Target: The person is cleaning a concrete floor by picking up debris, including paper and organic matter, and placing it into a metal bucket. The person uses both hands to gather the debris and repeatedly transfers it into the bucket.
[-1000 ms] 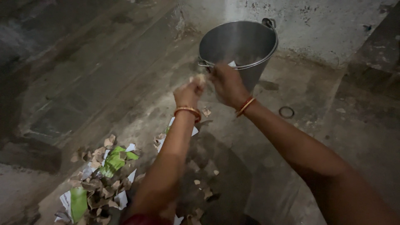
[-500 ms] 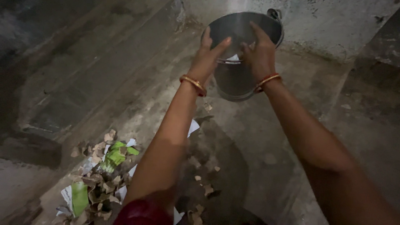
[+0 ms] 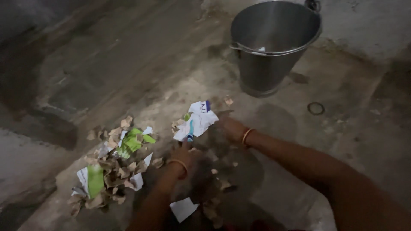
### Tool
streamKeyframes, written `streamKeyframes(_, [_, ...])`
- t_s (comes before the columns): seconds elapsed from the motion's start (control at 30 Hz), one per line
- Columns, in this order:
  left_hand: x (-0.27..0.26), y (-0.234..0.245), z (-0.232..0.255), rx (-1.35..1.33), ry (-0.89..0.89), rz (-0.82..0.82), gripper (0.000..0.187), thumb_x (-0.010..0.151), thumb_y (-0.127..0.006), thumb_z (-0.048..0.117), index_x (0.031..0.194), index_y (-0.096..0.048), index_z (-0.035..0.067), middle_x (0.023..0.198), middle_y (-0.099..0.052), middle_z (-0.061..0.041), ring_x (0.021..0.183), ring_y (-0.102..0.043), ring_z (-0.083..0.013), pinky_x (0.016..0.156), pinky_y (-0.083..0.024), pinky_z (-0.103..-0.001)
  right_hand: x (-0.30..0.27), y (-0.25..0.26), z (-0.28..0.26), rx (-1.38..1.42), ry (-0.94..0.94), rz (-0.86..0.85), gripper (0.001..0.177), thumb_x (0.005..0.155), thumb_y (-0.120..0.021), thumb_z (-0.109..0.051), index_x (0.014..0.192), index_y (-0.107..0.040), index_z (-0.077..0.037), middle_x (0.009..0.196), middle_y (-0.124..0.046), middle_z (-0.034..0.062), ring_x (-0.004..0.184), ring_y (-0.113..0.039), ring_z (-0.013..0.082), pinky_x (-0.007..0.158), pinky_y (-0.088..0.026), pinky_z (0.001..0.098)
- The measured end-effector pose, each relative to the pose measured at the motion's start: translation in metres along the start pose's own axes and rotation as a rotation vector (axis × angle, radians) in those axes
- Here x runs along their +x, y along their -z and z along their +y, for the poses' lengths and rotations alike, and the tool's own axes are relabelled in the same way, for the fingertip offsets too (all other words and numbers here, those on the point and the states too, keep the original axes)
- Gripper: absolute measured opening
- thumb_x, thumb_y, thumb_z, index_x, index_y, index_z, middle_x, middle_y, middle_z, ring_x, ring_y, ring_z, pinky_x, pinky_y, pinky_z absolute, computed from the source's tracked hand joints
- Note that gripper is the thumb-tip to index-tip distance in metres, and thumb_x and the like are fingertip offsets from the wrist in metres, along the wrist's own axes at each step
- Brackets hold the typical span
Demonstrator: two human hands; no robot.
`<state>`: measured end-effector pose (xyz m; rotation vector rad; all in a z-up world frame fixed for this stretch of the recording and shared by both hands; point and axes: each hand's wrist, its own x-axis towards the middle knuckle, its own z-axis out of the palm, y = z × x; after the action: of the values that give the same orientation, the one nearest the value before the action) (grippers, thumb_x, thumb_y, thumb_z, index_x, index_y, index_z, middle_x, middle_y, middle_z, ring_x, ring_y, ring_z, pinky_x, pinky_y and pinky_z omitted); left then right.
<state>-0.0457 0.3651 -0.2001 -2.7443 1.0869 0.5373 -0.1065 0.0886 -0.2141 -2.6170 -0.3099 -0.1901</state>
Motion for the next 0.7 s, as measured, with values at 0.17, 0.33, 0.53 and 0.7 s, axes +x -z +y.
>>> streamKeyframes(0.17, [-0.049, -0.016, 0.023, -0.282, 0.187, 0.083, 0.079, 0.089, -0.067, 0.047, 0.159, -0.034, 0.032, 0.171, -0.012, -0.008, 0.154, -0.016, -0.0395, 0.110, -0.024, -0.072, -0.012, -0.063, -0.049, -0.398, 0.187, -0.215, 0.037, 0.081, -0.073, -0.034, 0.110, -0.071, -0.011, 0.142, -0.054, 0.0158, 0.126, -0.050, 0.0386, 0.104, -0.042, 0.0514])
streamKeyframes(0.33, [-0.048, -0.067, 0.015, -0.307, -0.144, 0.483, 0.023, 0.092, -0.060, 0.016, 0.113, -0.070, 0.016, 0.137, -0.063, -0.010, 0.132, -0.055, -0.0350, 0.100, -0.051, -0.051, -0.023, -0.091, -0.097, -0.209, 0.139, -0.144, 0.060, 0.071, -0.077, -0.027, 0.126, -0.063, -0.005, 0.135, -0.057, 0.0202, 0.124, -0.050, 0.0431, 0.098, -0.044, 0.0501])
streamKeyframes(0.53, [-0.030, -0.120, 0.006, -0.601, 0.026, 0.554, 0.026, 0.081, -0.069, 0.011, 0.104, -0.071, 0.002, 0.092, -0.069, -0.026, 0.084, -0.066, -0.0498, 0.073, -0.054, -0.056, -0.021, -0.094, -0.119, -0.090, 0.088, -0.226, 0.038, 0.080, -0.072, -0.023, 0.114, -0.066, -0.006, 0.117, -0.067, 0.0176, 0.111, -0.062, 0.0397, 0.094, -0.049, 0.0510])
streamKeyframes(0.7, [-0.027, -0.112, 0.006, -0.865, 0.228, 0.388, 0.034, 0.081, -0.083, 0.028, 0.094, -0.074, -0.001, 0.091, -0.070, -0.029, 0.088, -0.070, -0.0457, 0.074, -0.055, -0.051, -0.015, -0.087, -0.115, 0.142, -0.063, -0.209, 0.026, 0.084, -0.072, -0.024, 0.105, -0.073, -0.009, 0.096, -0.073, 0.0192, 0.091, -0.070, 0.0400, 0.080, -0.054, 0.0511])
